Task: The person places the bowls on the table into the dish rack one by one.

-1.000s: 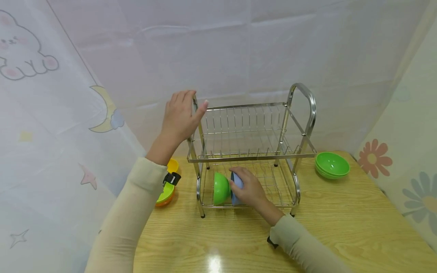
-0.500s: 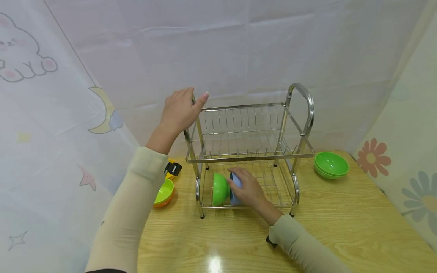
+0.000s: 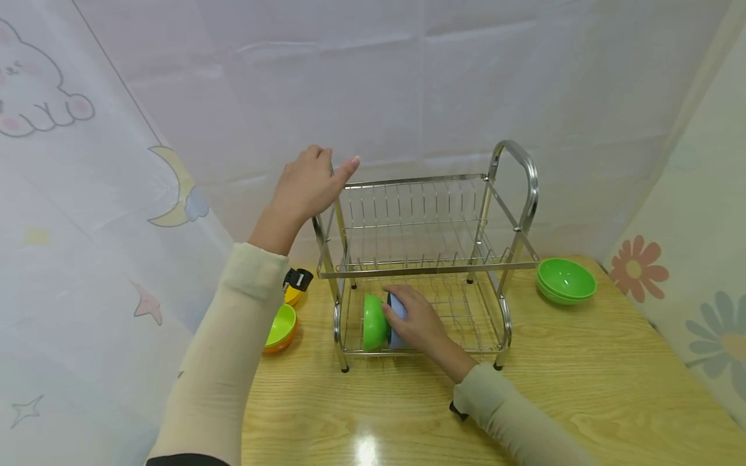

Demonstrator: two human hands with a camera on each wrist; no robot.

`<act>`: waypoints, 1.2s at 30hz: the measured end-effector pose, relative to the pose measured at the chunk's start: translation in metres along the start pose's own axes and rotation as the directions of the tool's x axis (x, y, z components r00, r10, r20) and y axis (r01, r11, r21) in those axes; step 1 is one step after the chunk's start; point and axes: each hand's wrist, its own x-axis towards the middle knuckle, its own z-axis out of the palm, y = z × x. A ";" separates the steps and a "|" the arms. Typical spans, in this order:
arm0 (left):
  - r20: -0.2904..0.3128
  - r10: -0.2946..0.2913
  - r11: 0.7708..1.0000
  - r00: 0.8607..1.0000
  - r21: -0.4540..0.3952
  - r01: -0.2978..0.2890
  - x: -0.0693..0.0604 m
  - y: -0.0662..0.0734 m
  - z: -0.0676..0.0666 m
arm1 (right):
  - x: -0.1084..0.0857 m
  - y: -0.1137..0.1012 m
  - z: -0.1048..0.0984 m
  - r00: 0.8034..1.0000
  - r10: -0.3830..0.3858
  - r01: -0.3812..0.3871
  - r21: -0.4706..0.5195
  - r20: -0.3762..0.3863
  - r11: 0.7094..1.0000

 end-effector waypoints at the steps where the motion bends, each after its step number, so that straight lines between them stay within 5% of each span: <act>1: 0.006 -0.003 1.000 1.000 0.001 0.003 0.000 0.000 0.000 | 0.000 -0.001 0.000 1.000 -0.002 0.002 0.007 0.005 1.000; 12: 0.067 -0.009 1.000 0.998 0.003 0.009 -0.002 0.008 -0.004 | 0.002 -0.005 0.004 1.000 0.019 -0.019 0.003 0.010 1.000; 23: 0.045 -0.010 0.999 0.999 0.043 0.008 0.000 0.016 0.002 | 0.003 -0.005 0.008 0.996 -0.001 0.004 -0.043 0.086 0.999; 36: 0.025 -0.007 0.999 1.000 0.045 0.006 -0.001 0.016 0.003 | 0.000 -0.003 -0.004 0.985 -0.095 0.086 0.067 0.144 0.994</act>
